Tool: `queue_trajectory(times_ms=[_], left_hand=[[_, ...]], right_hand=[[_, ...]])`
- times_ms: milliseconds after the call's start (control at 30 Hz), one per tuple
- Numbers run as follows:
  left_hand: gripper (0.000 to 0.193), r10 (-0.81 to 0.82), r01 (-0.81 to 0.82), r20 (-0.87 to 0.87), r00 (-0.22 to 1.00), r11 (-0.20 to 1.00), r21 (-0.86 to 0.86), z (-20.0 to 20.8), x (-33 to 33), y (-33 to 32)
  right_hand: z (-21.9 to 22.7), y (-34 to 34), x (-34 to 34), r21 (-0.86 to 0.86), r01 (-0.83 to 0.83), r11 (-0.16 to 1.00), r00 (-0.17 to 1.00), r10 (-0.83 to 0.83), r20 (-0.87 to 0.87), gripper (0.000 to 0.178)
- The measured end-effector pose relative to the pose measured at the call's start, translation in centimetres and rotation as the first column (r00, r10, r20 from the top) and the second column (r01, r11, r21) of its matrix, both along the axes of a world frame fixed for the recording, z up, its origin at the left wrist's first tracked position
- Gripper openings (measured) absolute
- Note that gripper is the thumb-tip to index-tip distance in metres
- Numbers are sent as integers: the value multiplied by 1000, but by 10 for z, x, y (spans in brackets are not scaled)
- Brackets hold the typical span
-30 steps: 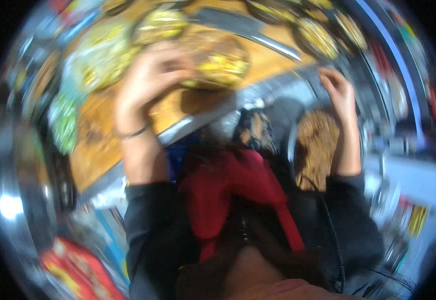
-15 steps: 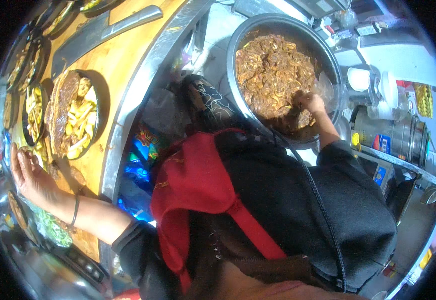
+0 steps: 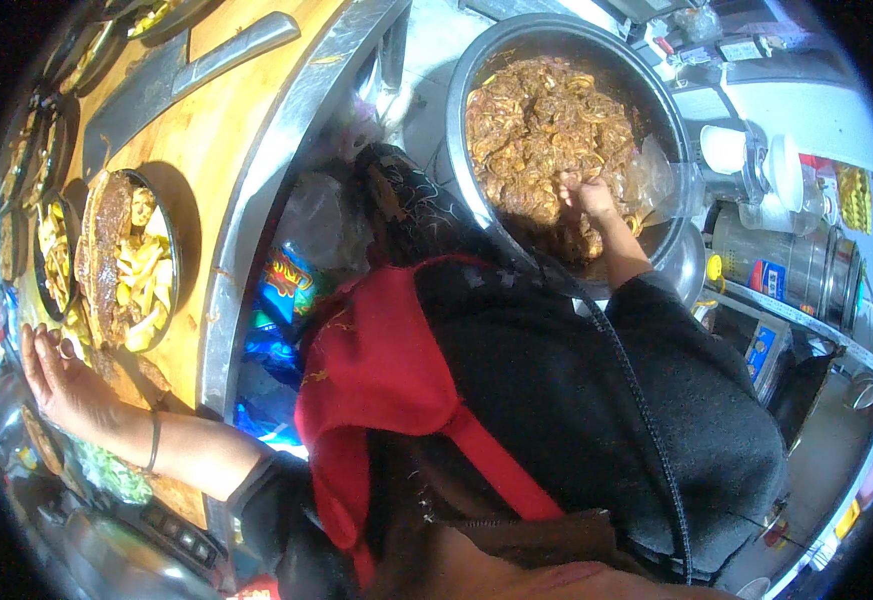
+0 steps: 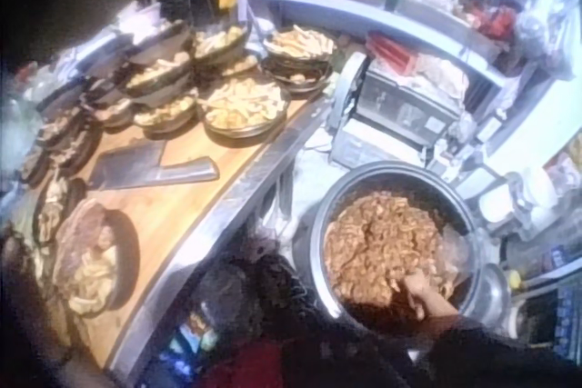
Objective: The person places strips of cooked meat onto bowls containing yellow and white food items. They repeatedly pick up meat from a large pot and arrange it on top of the contents of multiple small bowls lined up on a wooden board.
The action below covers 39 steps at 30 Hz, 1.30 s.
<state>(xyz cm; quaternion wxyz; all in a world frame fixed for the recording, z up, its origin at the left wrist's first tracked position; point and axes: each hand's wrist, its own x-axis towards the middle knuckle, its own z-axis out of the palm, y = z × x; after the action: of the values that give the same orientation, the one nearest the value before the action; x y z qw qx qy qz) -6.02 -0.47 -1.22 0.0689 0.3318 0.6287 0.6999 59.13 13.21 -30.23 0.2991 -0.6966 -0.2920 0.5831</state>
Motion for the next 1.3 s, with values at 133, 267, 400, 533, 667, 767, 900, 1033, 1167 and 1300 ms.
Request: queue_trajectory(times_ms=[133,267,400,533,667,767,900,1033,1167,1300], left_hand=[[28,-77,77,12,997,997,-10,1,-3,0],[28,-101,101,7,995,995,-4,0,-5,-1],[28,-136,136,25,990,991,13,0,-6,-1],[28,-121,121,-10,993,992,16,-2,-7,-3],[27,-87,87,10,996,996,12,-2,2,4],[22,53,-64,-172,984,996,-59,5,28,14],[26,-251,243,-39,967,960,-138,37,86,17],[38,-523,509,-35,851,840,-188,75,120,29],[44,-611,598,19,792,768,-229,93,107,23],[31,-591,604,130,796,767,-218,84,88,0]], right_hand=[[33,10,8,33,-12,999,999,14,-46,17],[61,26,22,134,-1,991,939,47,-342,19],[82,44,30,169,68,983,907,9,-421,26],[91,55,19,162,111,981,790,11,-613,33],[122,73,-16,191,158,969,706,24,-708,36],[180,89,-68,227,59,972,772,100,-628,35],[270,93,-189,543,-309,781,697,574,-430,32],[348,76,-314,588,-787,190,409,874,264,41],[387,38,-391,533,-829,-169,41,932,360,27],[398,18,-427,526,-759,-383,-25,825,564,25]])
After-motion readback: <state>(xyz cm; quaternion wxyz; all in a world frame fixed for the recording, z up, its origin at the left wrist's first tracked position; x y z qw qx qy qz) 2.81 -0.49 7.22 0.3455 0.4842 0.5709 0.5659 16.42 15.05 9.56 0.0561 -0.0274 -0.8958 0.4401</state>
